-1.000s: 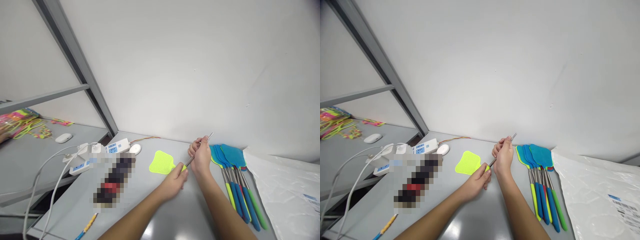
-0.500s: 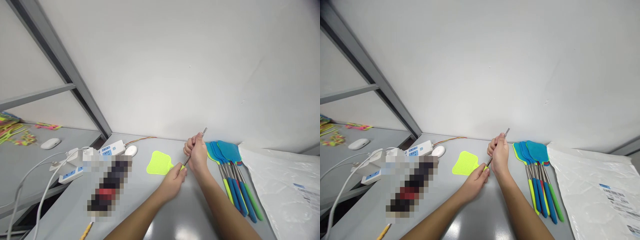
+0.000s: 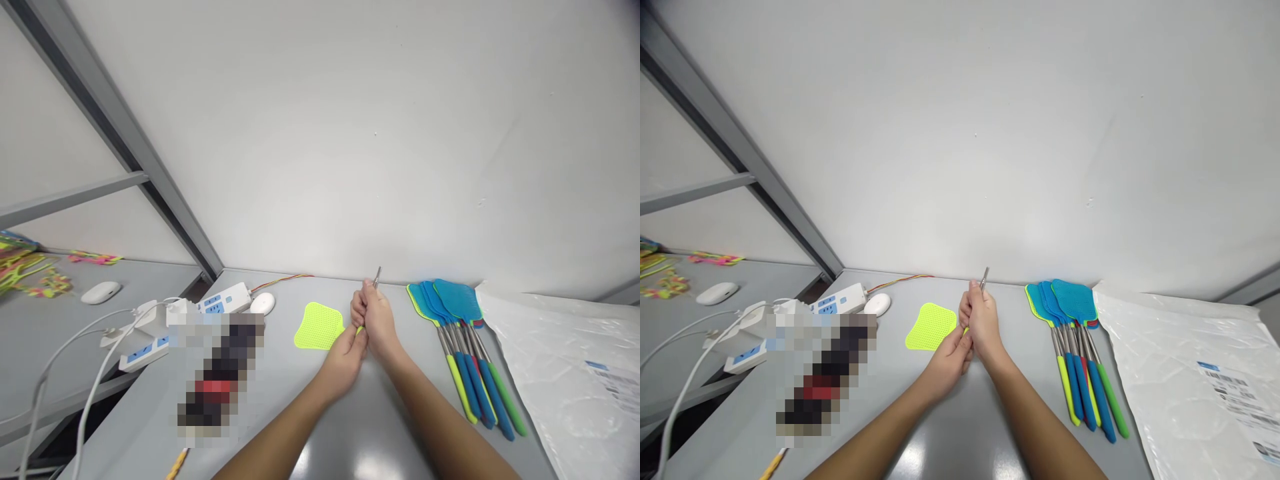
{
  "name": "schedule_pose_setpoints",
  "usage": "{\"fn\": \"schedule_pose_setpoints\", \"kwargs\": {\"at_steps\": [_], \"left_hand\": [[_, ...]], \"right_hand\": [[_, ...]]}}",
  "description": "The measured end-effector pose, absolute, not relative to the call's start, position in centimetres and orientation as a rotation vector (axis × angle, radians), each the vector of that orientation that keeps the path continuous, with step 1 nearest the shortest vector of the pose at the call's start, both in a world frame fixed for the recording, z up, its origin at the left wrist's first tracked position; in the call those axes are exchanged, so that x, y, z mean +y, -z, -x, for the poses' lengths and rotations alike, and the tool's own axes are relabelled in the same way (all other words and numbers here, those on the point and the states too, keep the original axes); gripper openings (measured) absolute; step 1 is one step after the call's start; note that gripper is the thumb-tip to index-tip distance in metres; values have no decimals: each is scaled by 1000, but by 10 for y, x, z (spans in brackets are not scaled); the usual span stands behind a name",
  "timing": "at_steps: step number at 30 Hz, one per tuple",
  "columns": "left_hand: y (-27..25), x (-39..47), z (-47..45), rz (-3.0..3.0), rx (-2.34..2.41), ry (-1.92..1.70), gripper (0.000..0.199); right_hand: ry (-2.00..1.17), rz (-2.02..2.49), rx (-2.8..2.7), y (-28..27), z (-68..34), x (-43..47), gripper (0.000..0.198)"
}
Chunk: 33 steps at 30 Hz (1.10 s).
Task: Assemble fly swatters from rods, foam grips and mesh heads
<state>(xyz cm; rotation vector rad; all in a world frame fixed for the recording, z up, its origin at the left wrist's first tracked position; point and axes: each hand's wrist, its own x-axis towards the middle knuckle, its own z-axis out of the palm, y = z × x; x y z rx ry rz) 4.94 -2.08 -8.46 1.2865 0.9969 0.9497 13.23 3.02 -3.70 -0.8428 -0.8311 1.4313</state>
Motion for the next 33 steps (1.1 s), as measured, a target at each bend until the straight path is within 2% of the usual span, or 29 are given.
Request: {"fn": "schedule_pose_setpoints", "kwargs": {"at_steps": [3, 7, 11, 21, 33], "left_hand": [[86, -19, -49, -1251, 994, -971, 37], [85, -19, -50, -1270, 989, -955, 37], [80, -21, -48, -1376, 1007, -848, 37], [72, -26, -48, -1583, 1079, -719, 38], [77, -24, -49, -1557, 1101, -734, 37]], "right_hand": [[-1419, 895, -969, 46, -136, 24, 45], [-1383, 913, -1040, 52, -153, 17, 27], [-1312, 914, -940, 52, -175, 15, 38], [-1078, 958, -1019, 47, -198, 6, 29], [-1175, 987, -936, 61, -179, 3, 33]]}}
